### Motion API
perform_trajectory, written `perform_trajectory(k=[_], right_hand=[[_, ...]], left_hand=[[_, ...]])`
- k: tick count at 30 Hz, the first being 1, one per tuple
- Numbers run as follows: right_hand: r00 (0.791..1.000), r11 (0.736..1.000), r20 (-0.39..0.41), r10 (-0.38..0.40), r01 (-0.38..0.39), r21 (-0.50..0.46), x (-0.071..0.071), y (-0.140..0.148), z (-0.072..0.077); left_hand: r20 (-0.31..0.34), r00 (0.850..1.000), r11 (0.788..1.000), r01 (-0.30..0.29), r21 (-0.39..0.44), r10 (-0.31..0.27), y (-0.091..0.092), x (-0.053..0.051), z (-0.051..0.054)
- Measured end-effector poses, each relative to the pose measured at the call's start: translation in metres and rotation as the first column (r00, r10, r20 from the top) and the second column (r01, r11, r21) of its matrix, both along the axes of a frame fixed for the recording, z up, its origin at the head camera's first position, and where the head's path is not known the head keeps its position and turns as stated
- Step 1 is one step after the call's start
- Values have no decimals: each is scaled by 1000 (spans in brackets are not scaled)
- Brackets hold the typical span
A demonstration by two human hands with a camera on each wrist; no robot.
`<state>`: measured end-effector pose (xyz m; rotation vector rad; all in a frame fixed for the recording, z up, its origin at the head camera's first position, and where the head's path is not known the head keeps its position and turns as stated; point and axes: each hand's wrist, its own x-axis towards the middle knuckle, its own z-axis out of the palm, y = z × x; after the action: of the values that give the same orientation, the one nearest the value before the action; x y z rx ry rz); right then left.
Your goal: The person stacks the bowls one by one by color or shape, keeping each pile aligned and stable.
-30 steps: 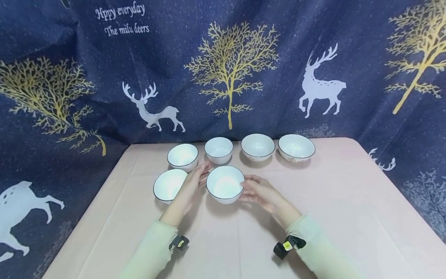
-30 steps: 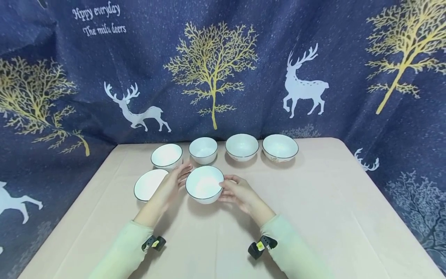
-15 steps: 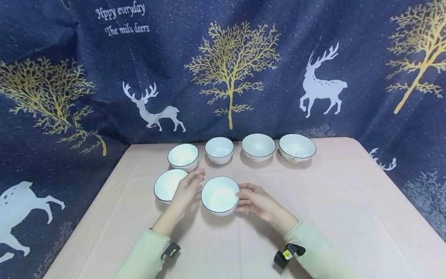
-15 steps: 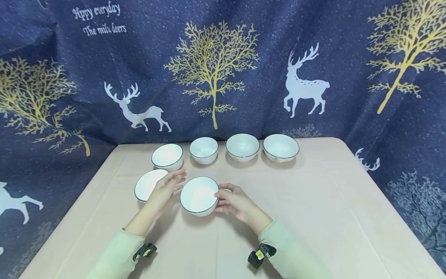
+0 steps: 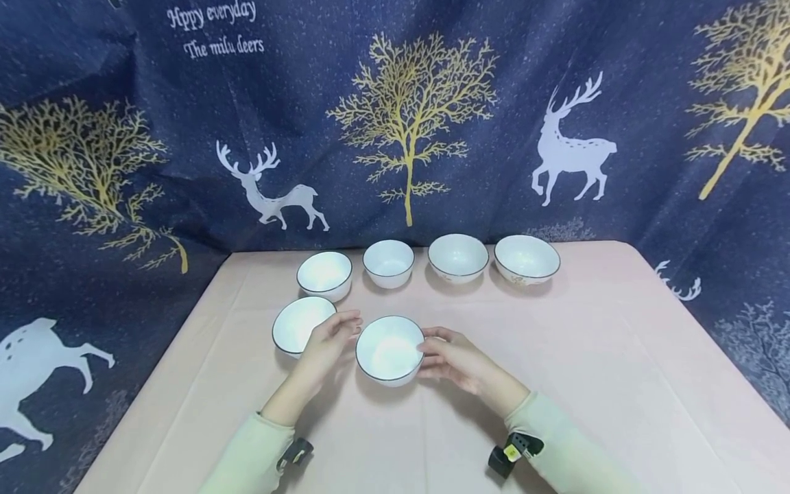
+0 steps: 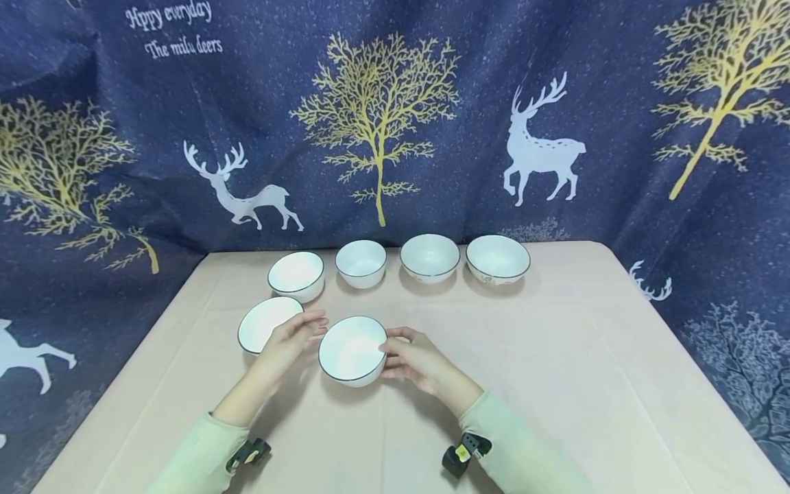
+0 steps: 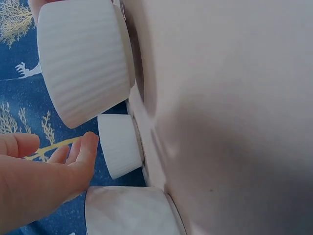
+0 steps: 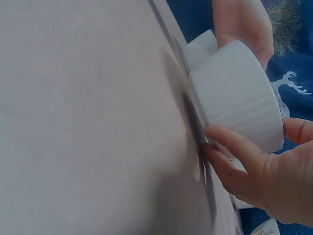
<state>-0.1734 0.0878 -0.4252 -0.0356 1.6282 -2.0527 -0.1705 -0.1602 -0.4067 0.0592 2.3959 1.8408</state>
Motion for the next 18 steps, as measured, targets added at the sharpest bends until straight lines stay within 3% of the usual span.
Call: perform_trajectory(k=[9,18], right_hand=[[1000,1000,-2,6,-6,-3,1,0,-1],[1000,1000,2,-2,2,9,5,-1,3]], left_hand=[[37,999,1000,-18,-4,19,3,6,1],[32,999,1000,-5,-19,5,6,9,-1]])
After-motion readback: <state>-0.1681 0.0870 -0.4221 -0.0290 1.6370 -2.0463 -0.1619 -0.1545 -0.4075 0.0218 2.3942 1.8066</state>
